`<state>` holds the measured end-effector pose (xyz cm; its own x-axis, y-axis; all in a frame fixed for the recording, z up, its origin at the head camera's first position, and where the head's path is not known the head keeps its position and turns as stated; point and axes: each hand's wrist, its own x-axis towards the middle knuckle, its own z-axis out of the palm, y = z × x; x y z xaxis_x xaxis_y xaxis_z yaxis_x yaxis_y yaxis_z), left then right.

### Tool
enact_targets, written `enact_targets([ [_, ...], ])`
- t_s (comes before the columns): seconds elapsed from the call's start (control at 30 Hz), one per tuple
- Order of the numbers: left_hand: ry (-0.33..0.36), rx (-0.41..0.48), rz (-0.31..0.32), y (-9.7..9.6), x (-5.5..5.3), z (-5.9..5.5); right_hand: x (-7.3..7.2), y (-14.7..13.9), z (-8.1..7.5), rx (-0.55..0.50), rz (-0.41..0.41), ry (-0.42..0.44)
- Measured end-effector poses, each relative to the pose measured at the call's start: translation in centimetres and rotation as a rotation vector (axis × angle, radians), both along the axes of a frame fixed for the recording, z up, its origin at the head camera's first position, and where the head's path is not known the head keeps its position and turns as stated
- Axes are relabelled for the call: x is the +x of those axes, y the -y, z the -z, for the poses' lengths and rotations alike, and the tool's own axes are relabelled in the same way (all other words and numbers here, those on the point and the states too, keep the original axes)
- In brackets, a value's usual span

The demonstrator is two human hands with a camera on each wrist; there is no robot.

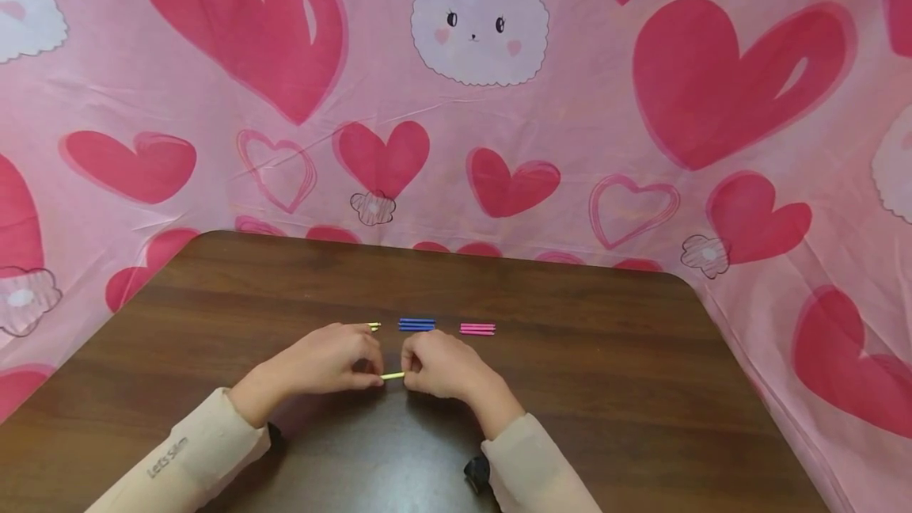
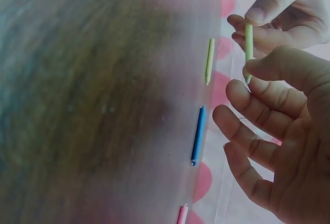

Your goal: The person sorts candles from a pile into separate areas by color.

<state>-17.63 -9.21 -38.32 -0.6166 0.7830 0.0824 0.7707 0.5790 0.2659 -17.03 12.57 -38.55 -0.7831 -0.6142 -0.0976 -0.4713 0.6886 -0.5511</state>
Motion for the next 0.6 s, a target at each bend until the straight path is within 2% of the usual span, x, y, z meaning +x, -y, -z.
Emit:
enact_targets([
  [0.17, -0.027, -0.007, -0.001, 0.3, -0.1, 0.2, 0.1, 0.1, 0.1, -0.01, -0.003, -0.023],
  [0.47, -0.004, 0.009, -0.046, 1.5, -0.1, 0.0, 0.1, -0.6, 0.0, -0.019, 0.014, -0.116],
  [0.6, -0.031, 0.017, -0.066, 2.4, -0.3, 0.0, 0.1, -1.2, 0.0, -0.012, 0.018, -0.139],
])
